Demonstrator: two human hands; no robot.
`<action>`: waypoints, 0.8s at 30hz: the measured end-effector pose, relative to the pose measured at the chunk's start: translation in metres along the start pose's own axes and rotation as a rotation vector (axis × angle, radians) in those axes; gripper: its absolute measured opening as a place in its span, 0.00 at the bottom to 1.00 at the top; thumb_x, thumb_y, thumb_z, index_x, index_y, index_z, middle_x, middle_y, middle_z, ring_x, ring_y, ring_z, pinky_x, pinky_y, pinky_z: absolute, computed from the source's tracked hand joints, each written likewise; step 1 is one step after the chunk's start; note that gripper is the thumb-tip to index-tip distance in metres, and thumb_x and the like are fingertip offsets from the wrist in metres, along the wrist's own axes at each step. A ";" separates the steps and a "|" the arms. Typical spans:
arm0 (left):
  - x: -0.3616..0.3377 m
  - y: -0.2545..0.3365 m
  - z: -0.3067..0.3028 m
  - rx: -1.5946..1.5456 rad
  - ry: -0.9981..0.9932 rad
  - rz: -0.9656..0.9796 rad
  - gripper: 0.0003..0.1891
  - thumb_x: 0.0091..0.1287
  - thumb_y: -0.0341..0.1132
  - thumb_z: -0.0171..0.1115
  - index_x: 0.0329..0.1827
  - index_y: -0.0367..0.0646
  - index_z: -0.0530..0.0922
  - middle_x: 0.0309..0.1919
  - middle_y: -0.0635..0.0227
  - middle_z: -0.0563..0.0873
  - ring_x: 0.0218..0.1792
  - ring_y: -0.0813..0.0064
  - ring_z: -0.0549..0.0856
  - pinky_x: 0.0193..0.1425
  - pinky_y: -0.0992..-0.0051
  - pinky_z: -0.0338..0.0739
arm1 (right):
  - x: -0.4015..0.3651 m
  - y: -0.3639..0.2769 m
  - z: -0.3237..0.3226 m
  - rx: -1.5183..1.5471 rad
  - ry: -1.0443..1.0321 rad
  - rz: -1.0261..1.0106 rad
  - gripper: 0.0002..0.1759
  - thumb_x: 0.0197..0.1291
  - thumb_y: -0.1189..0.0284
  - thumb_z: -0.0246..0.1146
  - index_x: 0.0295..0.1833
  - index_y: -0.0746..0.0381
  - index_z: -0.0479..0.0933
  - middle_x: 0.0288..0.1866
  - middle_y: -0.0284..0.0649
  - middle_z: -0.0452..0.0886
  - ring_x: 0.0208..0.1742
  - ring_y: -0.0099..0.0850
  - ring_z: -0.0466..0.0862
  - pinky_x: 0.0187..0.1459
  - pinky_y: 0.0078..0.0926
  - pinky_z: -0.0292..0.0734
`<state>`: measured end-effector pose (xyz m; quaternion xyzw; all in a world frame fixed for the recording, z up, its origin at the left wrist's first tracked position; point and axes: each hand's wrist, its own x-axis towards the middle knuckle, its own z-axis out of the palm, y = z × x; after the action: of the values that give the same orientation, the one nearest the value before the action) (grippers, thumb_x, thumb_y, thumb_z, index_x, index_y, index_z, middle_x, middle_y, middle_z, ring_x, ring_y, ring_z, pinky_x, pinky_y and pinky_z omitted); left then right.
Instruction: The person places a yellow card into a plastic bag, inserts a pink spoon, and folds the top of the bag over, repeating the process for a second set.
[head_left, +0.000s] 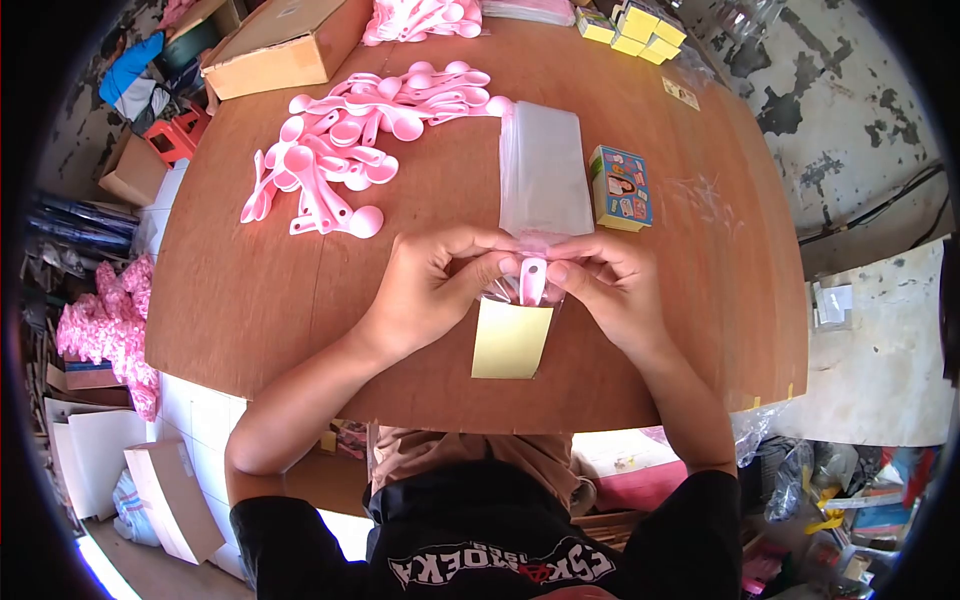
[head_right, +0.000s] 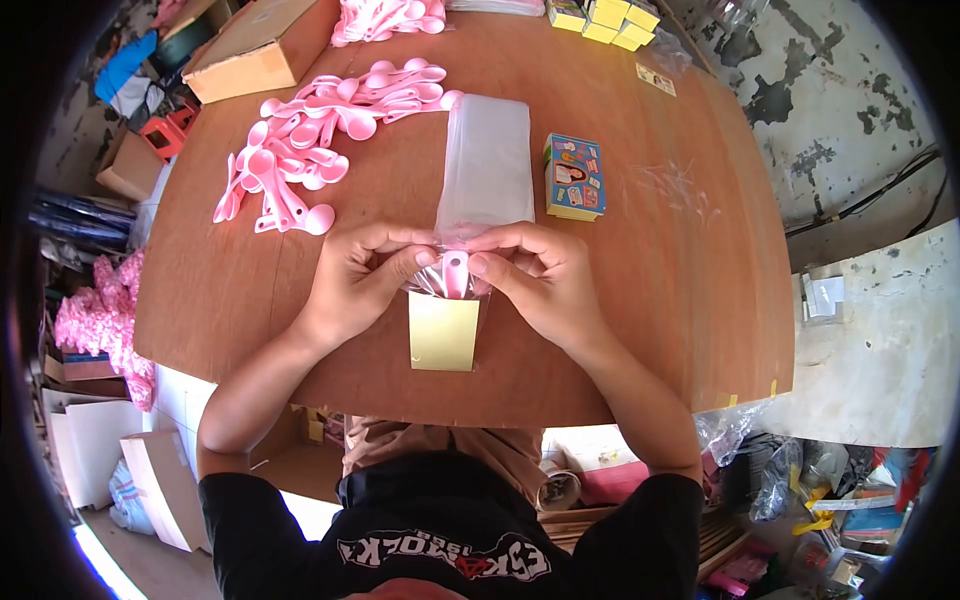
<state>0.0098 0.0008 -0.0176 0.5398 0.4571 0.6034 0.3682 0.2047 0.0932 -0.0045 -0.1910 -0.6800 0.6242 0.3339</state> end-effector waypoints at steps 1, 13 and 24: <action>0.001 0.003 -0.001 0.066 -0.006 0.037 0.06 0.68 0.24 0.63 0.44 0.32 0.84 0.37 0.63 0.90 0.38 0.84 0.86 0.41 0.80 0.82 | 0.000 0.001 -0.001 0.009 -0.013 -0.025 0.08 0.65 0.80 0.64 0.47 0.72 0.80 0.43 0.42 0.85 0.40 0.25 0.86 0.42 0.22 0.85; 0.002 0.005 -0.012 0.058 -0.156 0.128 0.11 0.64 0.16 0.59 0.45 0.35 0.86 0.37 0.62 0.91 0.36 0.81 0.87 0.40 0.79 0.80 | 0.005 0.003 -0.022 -0.054 -0.256 -0.184 0.11 0.61 0.88 0.59 0.45 0.69 0.84 0.42 0.43 0.85 0.42 0.27 0.84 0.42 0.21 0.78; 0.001 0.004 -0.021 0.063 -0.216 0.075 0.14 0.58 0.12 0.54 0.38 0.34 0.86 0.39 0.59 0.89 0.41 0.72 0.88 0.44 0.76 0.80 | 0.005 -0.004 -0.016 -0.184 -0.226 -0.195 0.16 0.53 0.91 0.57 0.41 0.67 0.85 0.38 0.41 0.85 0.37 0.27 0.83 0.36 0.21 0.75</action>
<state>-0.0106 -0.0028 -0.0132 0.6297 0.4128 0.5407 0.3752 0.2127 0.1078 0.0000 -0.0824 -0.7828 0.5414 0.2955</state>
